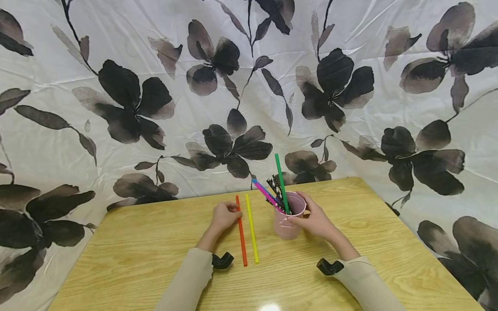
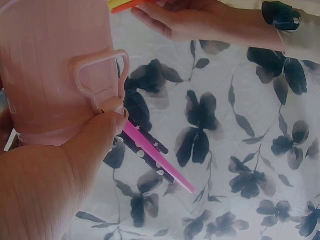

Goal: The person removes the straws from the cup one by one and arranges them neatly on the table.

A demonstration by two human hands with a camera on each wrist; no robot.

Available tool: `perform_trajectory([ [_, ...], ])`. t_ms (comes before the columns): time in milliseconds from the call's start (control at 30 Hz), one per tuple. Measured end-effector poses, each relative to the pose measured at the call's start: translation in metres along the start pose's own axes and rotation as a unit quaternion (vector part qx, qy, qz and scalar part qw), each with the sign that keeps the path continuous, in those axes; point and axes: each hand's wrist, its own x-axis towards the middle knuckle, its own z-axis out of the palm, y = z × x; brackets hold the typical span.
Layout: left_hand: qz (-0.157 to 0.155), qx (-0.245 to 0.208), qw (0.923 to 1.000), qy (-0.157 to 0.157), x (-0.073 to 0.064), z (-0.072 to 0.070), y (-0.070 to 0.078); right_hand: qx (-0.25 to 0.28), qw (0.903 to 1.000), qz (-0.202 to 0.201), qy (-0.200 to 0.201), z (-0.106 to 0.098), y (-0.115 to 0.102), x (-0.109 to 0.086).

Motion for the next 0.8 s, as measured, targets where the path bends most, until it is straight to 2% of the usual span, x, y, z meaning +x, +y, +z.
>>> perform_trajectory([
  [267, 0.007, 0.022, 0.9997, 0.005, 0.0016, 0.0002, -0.0016, -0.003, 1.0000, -0.002, 0.000, -0.0001, -0.0002, 0.0000],
  [700, -0.008, -0.022, 0.9997, -0.005, -0.0049, -0.0031, 0.0021, -0.004, 1.0000, -0.004, 0.004, 0.0024, -0.0017, -0.0026],
  [800, 0.002, -0.002, 1.0000, 0.001, -0.0083, -0.0046, 0.0043, -0.005, 1.0000, -0.006, 0.004, 0.0024, -0.0013, -0.0032],
])
